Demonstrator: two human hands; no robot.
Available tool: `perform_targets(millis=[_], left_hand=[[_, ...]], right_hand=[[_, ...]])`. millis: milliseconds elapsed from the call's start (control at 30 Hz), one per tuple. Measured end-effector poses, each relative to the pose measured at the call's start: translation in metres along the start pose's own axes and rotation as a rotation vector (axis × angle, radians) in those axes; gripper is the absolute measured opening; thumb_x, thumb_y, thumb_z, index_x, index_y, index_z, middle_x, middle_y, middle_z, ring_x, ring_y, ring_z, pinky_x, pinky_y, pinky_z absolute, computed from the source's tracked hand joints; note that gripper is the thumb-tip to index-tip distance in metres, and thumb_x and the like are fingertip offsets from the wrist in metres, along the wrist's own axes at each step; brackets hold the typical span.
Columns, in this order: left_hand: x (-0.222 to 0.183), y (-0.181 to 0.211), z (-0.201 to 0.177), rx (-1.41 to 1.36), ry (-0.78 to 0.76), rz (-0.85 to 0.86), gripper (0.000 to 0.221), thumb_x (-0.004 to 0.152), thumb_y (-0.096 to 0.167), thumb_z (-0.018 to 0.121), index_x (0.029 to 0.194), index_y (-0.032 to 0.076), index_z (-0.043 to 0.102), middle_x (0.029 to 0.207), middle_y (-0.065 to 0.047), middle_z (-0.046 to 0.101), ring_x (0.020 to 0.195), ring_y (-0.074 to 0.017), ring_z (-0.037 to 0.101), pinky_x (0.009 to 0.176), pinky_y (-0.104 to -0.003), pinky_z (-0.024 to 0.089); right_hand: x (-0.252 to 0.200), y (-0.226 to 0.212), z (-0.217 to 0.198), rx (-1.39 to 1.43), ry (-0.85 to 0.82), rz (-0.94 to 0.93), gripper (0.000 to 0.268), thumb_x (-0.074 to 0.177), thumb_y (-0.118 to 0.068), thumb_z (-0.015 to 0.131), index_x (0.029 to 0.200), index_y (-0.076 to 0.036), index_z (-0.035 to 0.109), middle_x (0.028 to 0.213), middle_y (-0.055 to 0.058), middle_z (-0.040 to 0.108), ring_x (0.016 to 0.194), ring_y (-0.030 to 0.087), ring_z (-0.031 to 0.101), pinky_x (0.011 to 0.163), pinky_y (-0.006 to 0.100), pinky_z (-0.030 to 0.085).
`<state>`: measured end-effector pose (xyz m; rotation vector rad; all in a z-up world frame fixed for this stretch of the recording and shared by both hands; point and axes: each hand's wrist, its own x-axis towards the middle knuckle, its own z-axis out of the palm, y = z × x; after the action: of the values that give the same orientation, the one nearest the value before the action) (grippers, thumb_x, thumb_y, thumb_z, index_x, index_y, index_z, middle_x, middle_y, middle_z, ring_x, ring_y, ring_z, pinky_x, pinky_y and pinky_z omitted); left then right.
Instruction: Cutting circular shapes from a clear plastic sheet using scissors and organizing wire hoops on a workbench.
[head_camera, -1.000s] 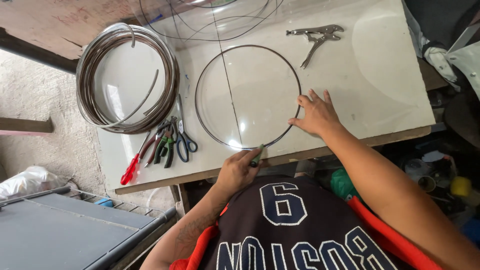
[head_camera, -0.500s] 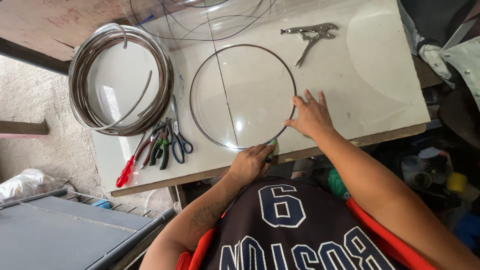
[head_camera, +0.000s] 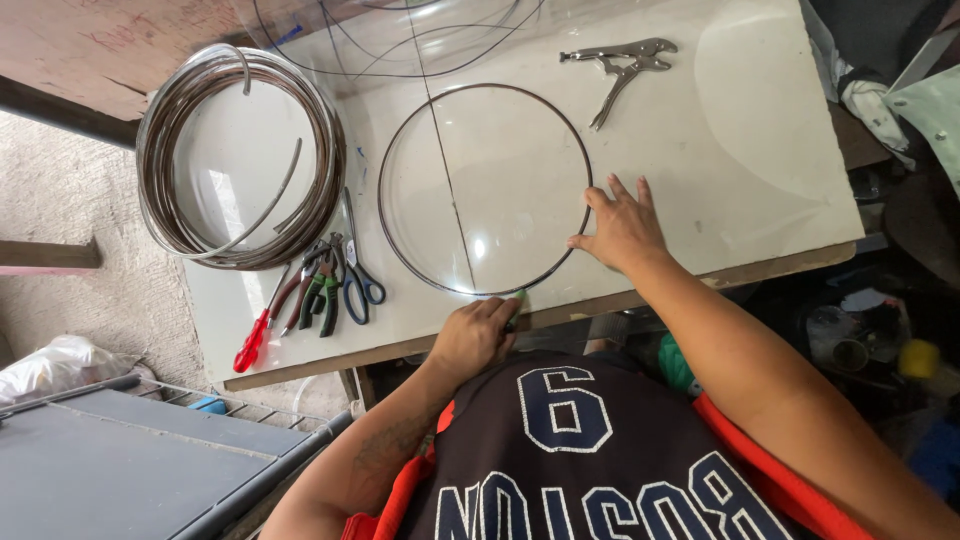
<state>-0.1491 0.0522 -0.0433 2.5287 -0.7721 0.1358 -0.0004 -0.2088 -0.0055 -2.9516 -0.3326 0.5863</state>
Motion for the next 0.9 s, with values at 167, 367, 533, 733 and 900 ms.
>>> perform_targets(millis=[167, 367, 533, 733, 900], left_hand=[[-0.022, 0.005, -0.035, -0.045, 0.132, -0.104, 0.036, 0.085, 0.024, 0.064, 0.119, 0.018, 0.069, 0.092, -0.002, 0.067, 0.077, -0.0259, 0.073, 0.066, -0.034, 0.061], [-0.042, -0.022, -0.027, 0.008, 0.286, -0.206, 0.035, 0.089, 0.015, 0.062, 0.123, 0.016, 0.069, 0.092, -0.008, 0.069, 0.079, -0.0289, 0.074, 0.069, -0.038, 0.061], [-0.04, -0.047, 0.016, 0.113, 0.369, -0.144, 0.03, 0.092, 0.013, 0.058, 0.12, 0.012, 0.067, 0.086, -0.013, 0.066, 0.084, -0.033, 0.073, 0.076, -0.042, 0.06], [-0.03, -0.047, 0.028, 0.205, 0.355, -0.085, 0.022, 0.1, 0.021, 0.053, 0.117, 0.016, 0.066, 0.088, -0.01, 0.067, 0.097, -0.0314, 0.072, 0.089, -0.041, 0.057], [-0.031, -0.048, 0.031, 0.276, 0.328, -0.074, 0.017, 0.102, 0.022, 0.05, 0.112, 0.019, 0.063, 0.09, -0.009, 0.065, 0.095, -0.0295, 0.071, 0.086, -0.038, 0.056]], right_hand=[[0.004, 0.004, 0.006, 0.002, -0.009, -0.005, 0.081, 0.083, -0.063, 0.073, 0.143, -0.015, 0.049, 0.14, 0.002, 0.068, 0.154, 0.026, 0.035, 0.128, 0.057, 0.006], [0.002, 0.007, 0.011, 0.014, 0.024, -0.031, 0.08, 0.084, -0.059, 0.074, 0.144, -0.013, 0.049, 0.14, 0.005, 0.068, 0.153, 0.029, 0.038, 0.128, 0.057, 0.011], [0.003, 0.015, 0.032, 0.04, 0.123, -0.08, 0.084, 0.083, -0.062, 0.072, 0.147, -0.014, 0.047, 0.143, 0.01, 0.066, 0.15, 0.032, 0.043, 0.126, 0.059, 0.02], [-0.003, 0.025, 0.061, 0.096, 0.38, -0.186, 0.083, 0.087, -0.064, 0.065, 0.151, -0.013, 0.047, 0.151, 0.017, 0.057, 0.144, 0.038, 0.048, 0.119, 0.062, 0.033], [-0.033, 0.024, 0.077, 0.165, 0.491, -0.065, 0.076, 0.093, -0.06, 0.06, 0.148, -0.009, 0.051, 0.152, 0.025, 0.047, 0.141, 0.05, 0.046, 0.113, 0.067, 0.036]])
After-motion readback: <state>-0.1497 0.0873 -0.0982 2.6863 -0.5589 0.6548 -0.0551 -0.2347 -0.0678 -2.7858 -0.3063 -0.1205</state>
